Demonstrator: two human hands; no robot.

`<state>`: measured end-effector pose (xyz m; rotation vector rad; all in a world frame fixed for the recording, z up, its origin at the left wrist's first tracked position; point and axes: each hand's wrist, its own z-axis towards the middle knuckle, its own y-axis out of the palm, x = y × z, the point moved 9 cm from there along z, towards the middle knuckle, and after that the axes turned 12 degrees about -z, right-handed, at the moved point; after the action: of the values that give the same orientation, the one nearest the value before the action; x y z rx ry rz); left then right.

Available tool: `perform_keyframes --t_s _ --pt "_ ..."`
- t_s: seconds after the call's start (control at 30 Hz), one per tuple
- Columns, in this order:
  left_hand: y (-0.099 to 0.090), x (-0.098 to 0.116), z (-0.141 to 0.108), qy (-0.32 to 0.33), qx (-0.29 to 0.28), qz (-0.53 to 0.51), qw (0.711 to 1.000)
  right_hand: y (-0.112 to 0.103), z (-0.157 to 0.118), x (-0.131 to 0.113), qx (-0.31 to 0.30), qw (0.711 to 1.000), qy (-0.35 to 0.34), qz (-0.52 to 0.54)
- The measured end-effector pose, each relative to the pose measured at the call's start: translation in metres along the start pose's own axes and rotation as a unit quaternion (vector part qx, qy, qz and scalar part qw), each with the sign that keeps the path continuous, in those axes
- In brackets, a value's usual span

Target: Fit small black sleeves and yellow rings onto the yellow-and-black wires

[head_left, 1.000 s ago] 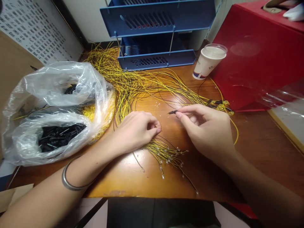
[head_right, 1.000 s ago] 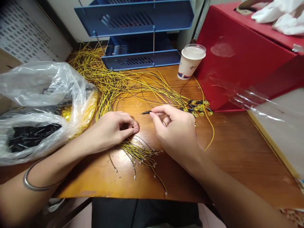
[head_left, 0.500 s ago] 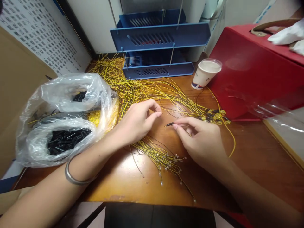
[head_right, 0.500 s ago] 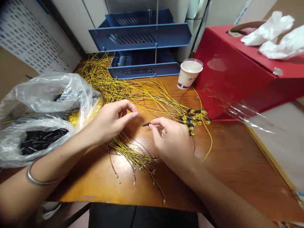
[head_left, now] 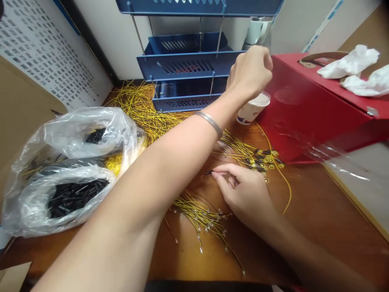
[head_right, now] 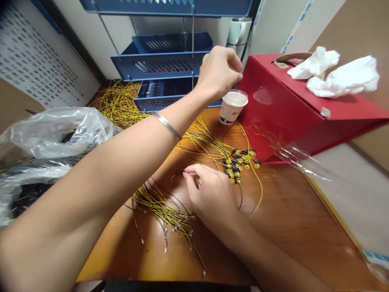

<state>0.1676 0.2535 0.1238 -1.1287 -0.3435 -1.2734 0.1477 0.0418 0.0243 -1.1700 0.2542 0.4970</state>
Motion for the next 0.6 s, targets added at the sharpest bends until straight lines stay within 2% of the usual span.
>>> perform_keyframes --t_s 0.1,0.2,0.33,0.47,0.53,0.6 --pt "0.018 -0.012 0.004 -0.047 -0.008 0.048 0.998 -0.001 0.002 -0.001 -0.014 1.000 0.004 -0.006" --pt "0.035 -0.018 -0.003 -0.037 -0.041 0.057 0.997 -0.002 0.004 -0.001 -0.027 1.000 0.009 -0.003" --pt "0.040 -0.029 -0.007 -0.018 -0.034 0.102 0.994 -0.003 0.004 0.000 -0.019 1.000 0.011 -0.002" --pt "0.035 -0.027 -0.008 -0.025 -0.032 0.126 0.991 -0.002 0.004 0.006 -0.008 1.000 0.019 0.006" --pt "0.025 -0.011 -0.012 0.014 -0.019 0.123 0.992 -0.004 0.005 0.010 0.001 0.999 0.029 0.018" --pt "0.006 0.009 -0.026 0.073 0.018 0.119 0.990 -0.006 0.006 0.014 0.012 0.999 0.042 0.027"
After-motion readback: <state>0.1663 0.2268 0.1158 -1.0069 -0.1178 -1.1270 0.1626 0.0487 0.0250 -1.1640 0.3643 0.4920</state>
